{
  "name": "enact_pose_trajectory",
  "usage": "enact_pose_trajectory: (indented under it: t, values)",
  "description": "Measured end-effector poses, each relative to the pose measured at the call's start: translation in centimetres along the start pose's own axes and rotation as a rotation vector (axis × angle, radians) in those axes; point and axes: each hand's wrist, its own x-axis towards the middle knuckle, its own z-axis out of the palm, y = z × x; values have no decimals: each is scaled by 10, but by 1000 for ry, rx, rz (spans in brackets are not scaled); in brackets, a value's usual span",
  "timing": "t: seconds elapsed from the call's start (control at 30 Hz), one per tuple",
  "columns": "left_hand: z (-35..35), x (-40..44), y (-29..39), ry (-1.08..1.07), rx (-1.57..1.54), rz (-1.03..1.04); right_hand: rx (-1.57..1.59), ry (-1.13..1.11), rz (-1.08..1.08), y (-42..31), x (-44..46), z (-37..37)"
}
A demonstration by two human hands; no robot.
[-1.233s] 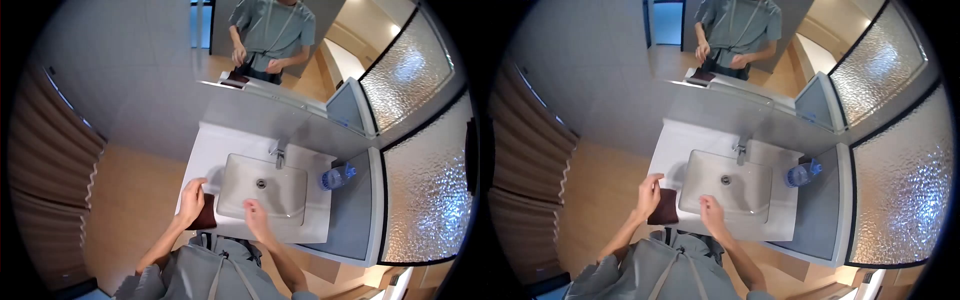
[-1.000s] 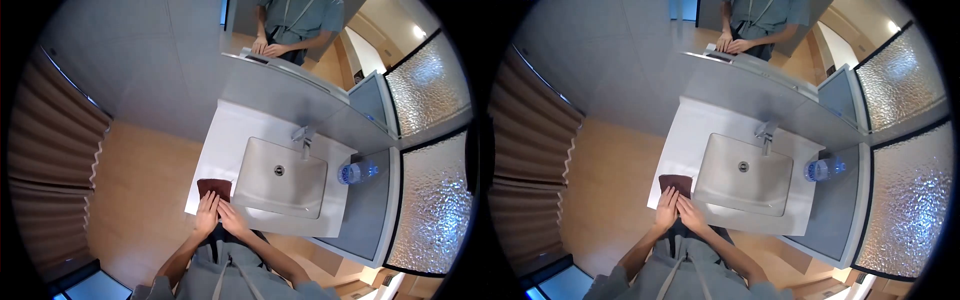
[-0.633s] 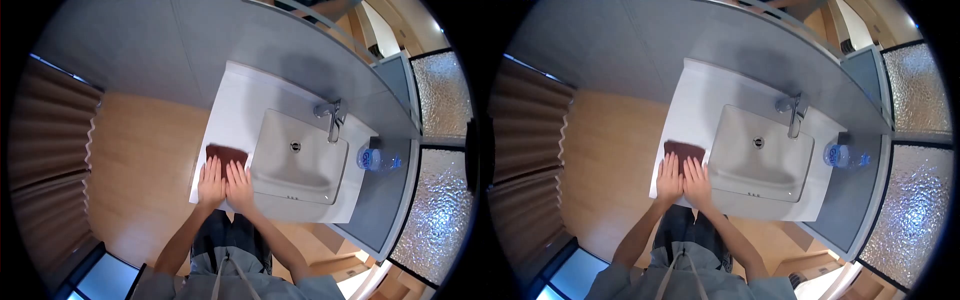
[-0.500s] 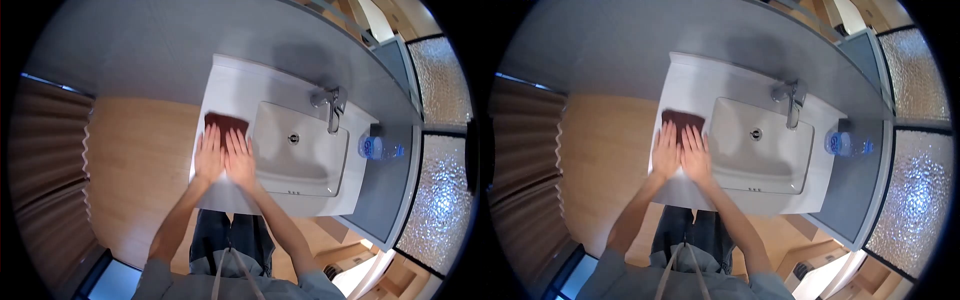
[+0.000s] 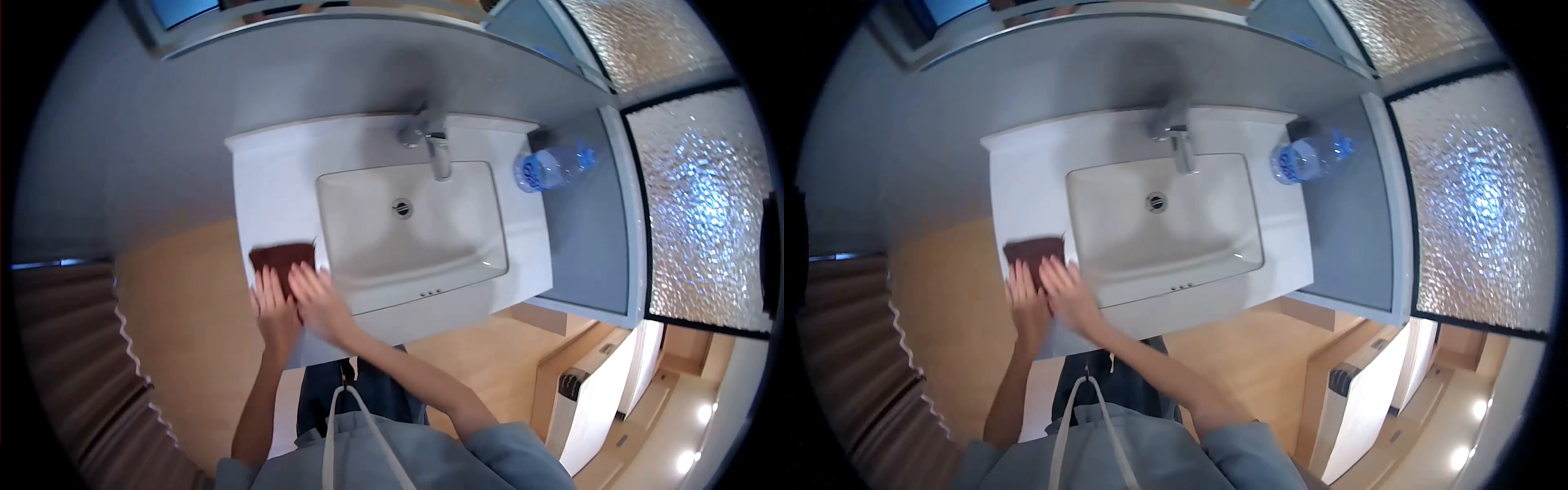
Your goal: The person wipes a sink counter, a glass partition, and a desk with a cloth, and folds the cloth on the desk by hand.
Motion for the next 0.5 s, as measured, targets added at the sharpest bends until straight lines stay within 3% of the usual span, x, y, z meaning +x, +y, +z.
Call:
enact_pose_trajectory:
  t: [0.13,0.2,0.27,0.33,0.4,0.47,0.5]
  values:
    - [-1,-80,7,-61,-131,-130,244,-58,2,-29,-69,-5]
    - [-6,-109,5,85,-243,-78,437,-26,-3,-35,-98,16]
    - [5,-132,5,80,-300,-295,210,-274,-150,-32,-95,-51]
    - [10,-138,11,119,-147,-466,72,25,-225,-19,-112,13]
    - [-16,-128,39,171,-480,-598,-40,103,-375,-3,-116,34]
    - [-28,-108,91,117,-452,-498,35,291,-456,6,-122,52]
    - [-31,-100,118,55,-395,-435,71,256,-458,2,-125,81]
